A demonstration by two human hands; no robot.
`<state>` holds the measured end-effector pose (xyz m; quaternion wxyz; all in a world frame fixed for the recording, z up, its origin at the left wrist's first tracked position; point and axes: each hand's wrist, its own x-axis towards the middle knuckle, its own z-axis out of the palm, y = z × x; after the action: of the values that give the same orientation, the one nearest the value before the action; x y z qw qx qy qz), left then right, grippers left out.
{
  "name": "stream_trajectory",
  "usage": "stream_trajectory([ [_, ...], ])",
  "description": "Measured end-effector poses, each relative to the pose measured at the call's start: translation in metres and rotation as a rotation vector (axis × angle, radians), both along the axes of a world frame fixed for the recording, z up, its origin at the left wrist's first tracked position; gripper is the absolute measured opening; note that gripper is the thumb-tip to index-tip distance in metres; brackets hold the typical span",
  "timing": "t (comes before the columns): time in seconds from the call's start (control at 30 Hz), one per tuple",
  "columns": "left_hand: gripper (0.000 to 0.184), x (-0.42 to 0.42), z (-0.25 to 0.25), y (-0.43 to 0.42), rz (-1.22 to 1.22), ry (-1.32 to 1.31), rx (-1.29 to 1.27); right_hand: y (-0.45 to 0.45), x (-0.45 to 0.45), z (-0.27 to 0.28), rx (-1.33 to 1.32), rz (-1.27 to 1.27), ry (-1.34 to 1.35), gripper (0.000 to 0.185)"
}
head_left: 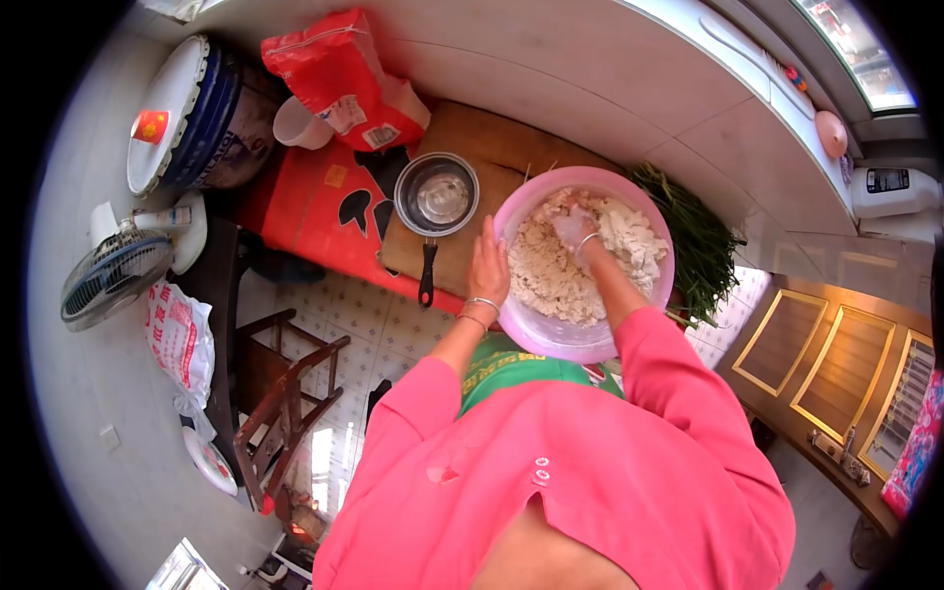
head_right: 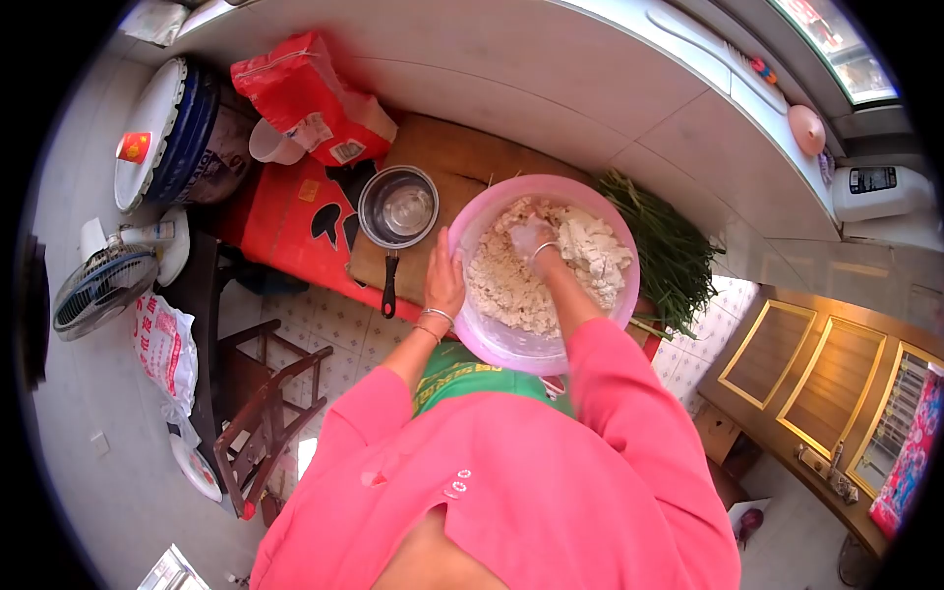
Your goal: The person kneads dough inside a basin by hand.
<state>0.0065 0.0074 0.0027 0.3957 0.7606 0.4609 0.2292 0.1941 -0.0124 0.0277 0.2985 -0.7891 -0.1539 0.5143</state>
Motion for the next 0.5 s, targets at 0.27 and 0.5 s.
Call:
stream_trajectory([
  [0.27, 0.05, -0.001, 0.001, 0.0, -0.008, 0.026, 0.05, -0.115, -0.04, -0.101, -0.003, 1.047, -0.105, 0.063],
  [0.5, 0.049, 0.002, -0.001, 0.001, 0.004, 0.016, -0.05, -0.136, -0.065, -0.051, -0.288, 1.135, -0.302, 0.061],
])
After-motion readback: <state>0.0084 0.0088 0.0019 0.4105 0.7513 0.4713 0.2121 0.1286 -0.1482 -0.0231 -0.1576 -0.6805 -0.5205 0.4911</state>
